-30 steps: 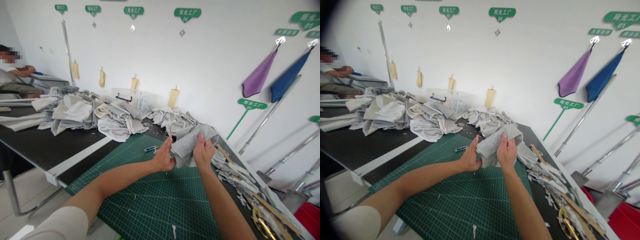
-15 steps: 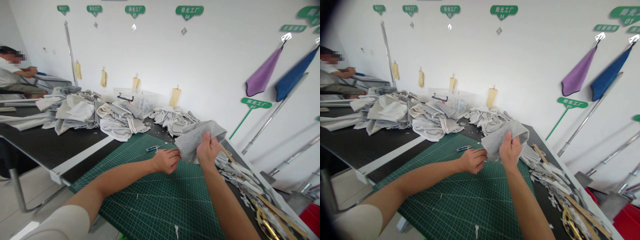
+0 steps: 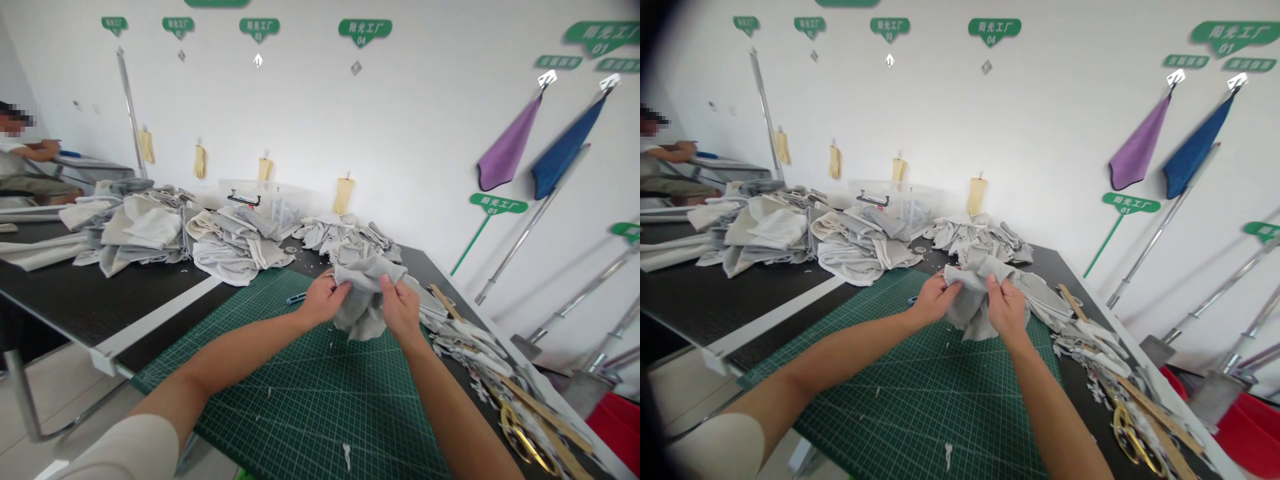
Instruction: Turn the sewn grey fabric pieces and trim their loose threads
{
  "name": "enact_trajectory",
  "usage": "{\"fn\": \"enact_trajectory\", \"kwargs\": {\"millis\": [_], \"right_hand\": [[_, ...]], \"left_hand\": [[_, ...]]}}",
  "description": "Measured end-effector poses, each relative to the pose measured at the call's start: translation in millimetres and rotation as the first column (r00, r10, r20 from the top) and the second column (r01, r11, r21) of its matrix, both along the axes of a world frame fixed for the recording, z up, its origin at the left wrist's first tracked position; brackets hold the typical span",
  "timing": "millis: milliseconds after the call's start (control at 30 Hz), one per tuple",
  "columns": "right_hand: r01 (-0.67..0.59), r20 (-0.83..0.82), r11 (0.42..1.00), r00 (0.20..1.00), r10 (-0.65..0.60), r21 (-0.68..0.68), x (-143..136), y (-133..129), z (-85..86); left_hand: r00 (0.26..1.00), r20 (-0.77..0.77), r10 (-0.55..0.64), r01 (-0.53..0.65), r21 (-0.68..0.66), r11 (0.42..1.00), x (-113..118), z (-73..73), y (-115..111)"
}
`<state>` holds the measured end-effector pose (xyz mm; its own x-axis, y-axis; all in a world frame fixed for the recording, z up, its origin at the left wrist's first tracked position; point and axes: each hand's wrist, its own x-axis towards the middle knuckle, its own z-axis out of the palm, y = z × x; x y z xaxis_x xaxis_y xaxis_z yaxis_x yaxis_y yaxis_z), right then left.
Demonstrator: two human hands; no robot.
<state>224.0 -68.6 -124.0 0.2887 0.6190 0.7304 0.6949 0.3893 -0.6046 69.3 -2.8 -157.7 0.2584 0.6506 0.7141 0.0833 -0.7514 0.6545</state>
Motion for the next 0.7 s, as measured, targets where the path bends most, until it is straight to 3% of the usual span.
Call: {"fn": "enact_trajectory", "kwargs": {"millis": [133, 233, 367, 567, 700], "right_hand": [[-0.017, 0.025, 0.998, 1.000, 0.018, -0.060, 9.2, -3.9, -6.4], [0.051, 0.012, 0.998, 0.999, -0.051, -0.036, 13.2, -7.9, -7.2], [-0.009, 0.046, 1.000, 0.999, 0.010, -0.010, 20.4, -11.7, -6.4], [-0.077, 0.203, 0.983, 0.973, 0.111, -0.168, 24.3, -14.3, -17.2], [-0.106, 0.190, 0.984, 0.973, 0.133, -0.146, 18.0, -9.8, -17.3]], "left_hand": [[0.992, 0.122, 0.043, -0.042, -0.005, 0.999, 1.5, 28.0, 5.7], [0.988, 0.154, 0.012, -0.009, -0.018, 1.000, 5.1, 48.9, 3.9], [0.984, 0.176, -0.036, 0.034, 0.016, 0.999, 12.3, 70.9, -3.6], [0.993, 0.110, -0.047, 0.037, 0.092, 0.995, 21.1, 99.7, -14.2], [0.991, -0.043, -0.124, 0.129, 0.171, 0.977, 29.9, 116.6, -12.3]]}}
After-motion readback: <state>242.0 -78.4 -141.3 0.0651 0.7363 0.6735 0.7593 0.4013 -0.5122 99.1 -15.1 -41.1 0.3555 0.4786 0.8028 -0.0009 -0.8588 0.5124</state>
